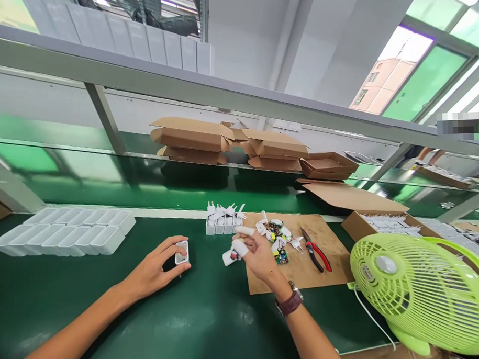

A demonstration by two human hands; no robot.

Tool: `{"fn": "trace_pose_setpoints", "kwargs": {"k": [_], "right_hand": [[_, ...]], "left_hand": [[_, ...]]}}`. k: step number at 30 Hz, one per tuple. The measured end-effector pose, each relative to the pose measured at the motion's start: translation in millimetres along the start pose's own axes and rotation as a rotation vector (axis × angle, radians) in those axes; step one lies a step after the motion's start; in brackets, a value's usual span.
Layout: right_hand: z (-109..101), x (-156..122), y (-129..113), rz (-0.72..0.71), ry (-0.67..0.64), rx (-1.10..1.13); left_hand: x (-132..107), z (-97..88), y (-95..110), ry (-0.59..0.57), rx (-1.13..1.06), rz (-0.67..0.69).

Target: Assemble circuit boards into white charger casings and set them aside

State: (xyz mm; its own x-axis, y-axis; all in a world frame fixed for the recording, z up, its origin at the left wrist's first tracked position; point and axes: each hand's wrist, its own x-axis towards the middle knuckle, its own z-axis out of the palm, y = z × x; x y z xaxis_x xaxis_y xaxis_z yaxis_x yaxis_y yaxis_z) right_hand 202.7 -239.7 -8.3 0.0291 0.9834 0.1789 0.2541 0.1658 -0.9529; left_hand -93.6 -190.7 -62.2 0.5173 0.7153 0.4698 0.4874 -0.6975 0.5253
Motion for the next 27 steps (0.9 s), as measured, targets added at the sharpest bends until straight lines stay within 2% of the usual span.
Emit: {"fn": "trace_pose_setpoints", "kwargs": {"k": [2,4,6,8,11,15,20,23,27], "right_hand": [[27,6,0,0.026,-0.132,-0.185],[48,11,-2,-0.010,-0.236,-0.426],[59,15,-6,-0.095,-0.291,-0.612],[61,19,-8,-0.179,-0.299,-0.708],[51,19,-1,-0.252,-0.324,-0.711],[35,10,20,-0.365,-0.450,-0.639],[34,-1,32,-0.452,-0.478,-0.638],[38,-2,30,-0.498,-0.444,-0.590],[41,1,23,-0.543,-0.297,-0.527]], "left_hand": [[0,-1.3,-2,0.034,0.012,0.020],[-1,-3.6,-4,0.054,0.027,0.032],[-1,-6.5,-5,0.061,0.039,0.036],[-2,-9.3,-5,0.059,0.046,0.032],[-4,-12.1,-5,0.039,0.045,0.014],[-6,-12.9,-3,0.007,0.009,-0.020],[-10,-12.4,1,-0.059,-0.075,-0.080],[-13,-12.6,2,-0.099,-0.088,-0.116],[-15,-13.1,0,-0.126,-0.085,-0.194]]}}
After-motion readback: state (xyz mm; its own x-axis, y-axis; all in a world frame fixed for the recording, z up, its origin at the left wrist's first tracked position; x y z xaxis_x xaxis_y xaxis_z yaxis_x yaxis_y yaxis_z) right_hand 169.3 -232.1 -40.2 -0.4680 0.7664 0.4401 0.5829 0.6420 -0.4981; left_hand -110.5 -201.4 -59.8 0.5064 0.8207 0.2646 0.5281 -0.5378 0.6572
